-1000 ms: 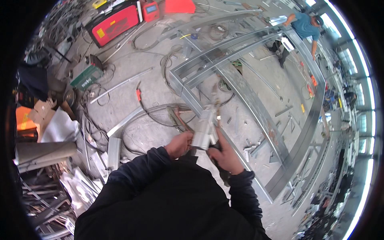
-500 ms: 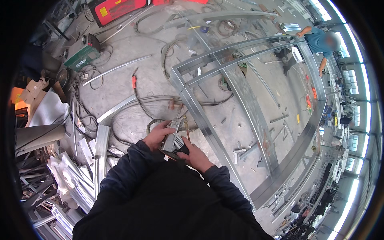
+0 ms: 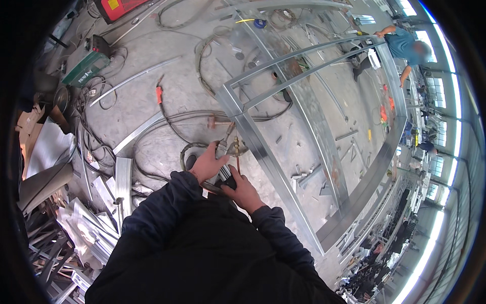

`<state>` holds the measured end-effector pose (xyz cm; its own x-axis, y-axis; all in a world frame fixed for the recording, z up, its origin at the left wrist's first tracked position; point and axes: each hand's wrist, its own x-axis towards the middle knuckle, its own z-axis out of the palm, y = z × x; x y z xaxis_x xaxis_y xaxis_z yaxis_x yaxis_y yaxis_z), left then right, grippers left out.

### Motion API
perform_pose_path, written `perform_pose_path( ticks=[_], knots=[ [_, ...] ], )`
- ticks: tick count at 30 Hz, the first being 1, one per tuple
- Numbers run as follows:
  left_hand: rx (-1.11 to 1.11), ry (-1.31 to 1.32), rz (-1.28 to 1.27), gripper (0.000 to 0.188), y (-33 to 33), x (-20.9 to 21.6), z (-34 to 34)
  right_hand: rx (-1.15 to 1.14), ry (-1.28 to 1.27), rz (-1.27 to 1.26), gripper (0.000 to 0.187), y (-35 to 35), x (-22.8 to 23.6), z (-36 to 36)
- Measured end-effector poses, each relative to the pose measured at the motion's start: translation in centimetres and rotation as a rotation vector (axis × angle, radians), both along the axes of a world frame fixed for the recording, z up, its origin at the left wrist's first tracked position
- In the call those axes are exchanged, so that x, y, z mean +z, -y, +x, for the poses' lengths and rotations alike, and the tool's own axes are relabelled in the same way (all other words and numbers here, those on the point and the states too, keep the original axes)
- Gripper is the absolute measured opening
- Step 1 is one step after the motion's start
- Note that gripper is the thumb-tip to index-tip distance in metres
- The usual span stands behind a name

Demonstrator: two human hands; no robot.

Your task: The person welds metal frame components using a handheld welding torch, measures sections with a tape measure, and positions metal bars with assistance from a coworker. The person repeatedly welds joints on a rectangular metal frame structure on the workshop floor.

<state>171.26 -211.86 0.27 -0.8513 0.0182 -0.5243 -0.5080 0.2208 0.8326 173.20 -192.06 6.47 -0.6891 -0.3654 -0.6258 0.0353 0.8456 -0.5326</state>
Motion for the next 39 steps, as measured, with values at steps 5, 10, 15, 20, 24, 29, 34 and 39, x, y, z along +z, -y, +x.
perform_pose_path(
  ticks=[5, 10, 15, 20, 24, 29, 34, 39],
  knots=[
    [-0.005, -0.042, 0.004, 0.075, 0.4, -1.3, -0.5, -0.016, -0.019, 0.013, 0.081, 0.7, -0.4, -0.2],
    [-0.021, -0.006, 0.027, 0.075, 0.8, -1.0, -0.9, -0.034, -0.039, 0.012, 0.081, 0.9, -0.6, -0.2],
    [-0.017, -0.02, 0.043, 0.074, 0.9, -1.0, -1.0, -0.046, -0.052, -0.001, 0.079, 0.7, -1.2, 0.0],
    [0.009, -0.076, 0.018, 0.072, 0.6, -1.4, -0.9, -0.062, -0.062, -0.02, 0.078, 0.5, -1.4, 0.0],
    [0.009, -0.065, 0.031, 0.073, 0.5, -2.2, -0.9, -0.047, -0.067, -0.025, 0.078, 0.5, -1.7, -0.1],
    [0.009, -0.059, 0.043, 0.074, 0.6, -2.5, -1.0, -0.062, -0.055, -0.014, 0.078, 0.6, -1.7, -0.2],
    [-0.005, -0.051, 0.044, 0.073, 0.6, -2.7, -1.1, -0.069, -0.054, -0.021, 0.078, 0.7, -1.6, -0.2],
    [-0.005, -0.056, 0.037, 0.074, 0.6, -2.6, -1.2, -0.08, -0.058, -0.037, 0.077, 0.7, -1.6, -0.2]
  ],
)
